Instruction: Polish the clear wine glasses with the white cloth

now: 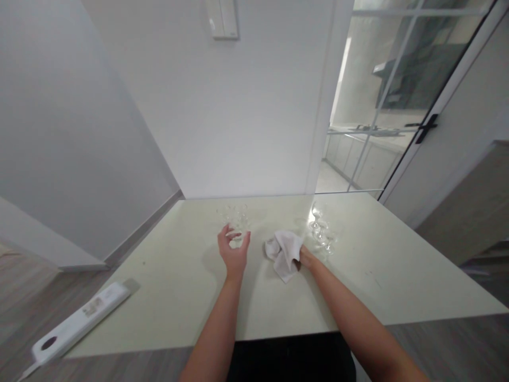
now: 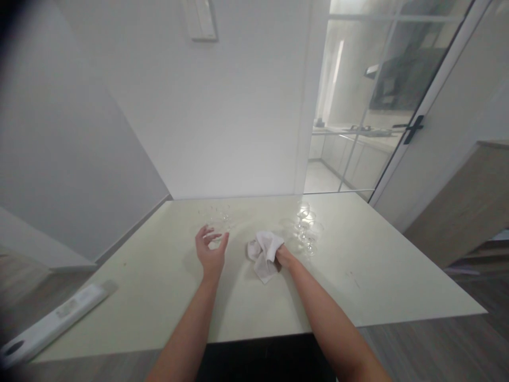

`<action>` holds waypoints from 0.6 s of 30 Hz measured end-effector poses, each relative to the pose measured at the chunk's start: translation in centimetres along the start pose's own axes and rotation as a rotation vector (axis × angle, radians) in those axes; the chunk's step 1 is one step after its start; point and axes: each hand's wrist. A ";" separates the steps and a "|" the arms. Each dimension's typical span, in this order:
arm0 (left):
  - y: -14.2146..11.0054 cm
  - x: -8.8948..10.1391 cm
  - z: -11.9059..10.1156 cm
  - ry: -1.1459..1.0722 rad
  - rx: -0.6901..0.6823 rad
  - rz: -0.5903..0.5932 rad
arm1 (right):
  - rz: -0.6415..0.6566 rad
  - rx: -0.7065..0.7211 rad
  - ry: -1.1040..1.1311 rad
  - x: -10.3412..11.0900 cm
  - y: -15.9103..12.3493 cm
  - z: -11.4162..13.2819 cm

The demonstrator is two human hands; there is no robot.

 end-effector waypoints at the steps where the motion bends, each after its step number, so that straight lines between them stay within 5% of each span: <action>1: -0.4 0.0 -0.5 0.009 -0.083 0.109 | -0.001 -0.004 0.013 0.0 0.0 -0.1; 6: -2.2 0.1 -2.2 0.120 -0.457 0.684 | 0.033 -0.017 0.035 -0.1 0.2 -0.6; 10: -2.7 -0.1 -2.5 0.160 -0.632 0.961 | 0.094 -0.004 -0.063 -0.1 0.3 -0.6; 14: -2.6 -0.4 -2.2 0.206 -0.655 0.990 | 0.075 -0.004 -0.077 -0.3 0.5 -0.5; 18: -2.3 -0.3 -2.3 0.174 -0.675 0.842 | -0.014 -0.133 0.025 -0.4 0.6 -0.2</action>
Point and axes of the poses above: each hand's wrist, its own y-axis towards the middle knuckle, its own x-axis out of the back of the hand, z = x × y, and after that the axes turned 12 degrees about -z, right-handed
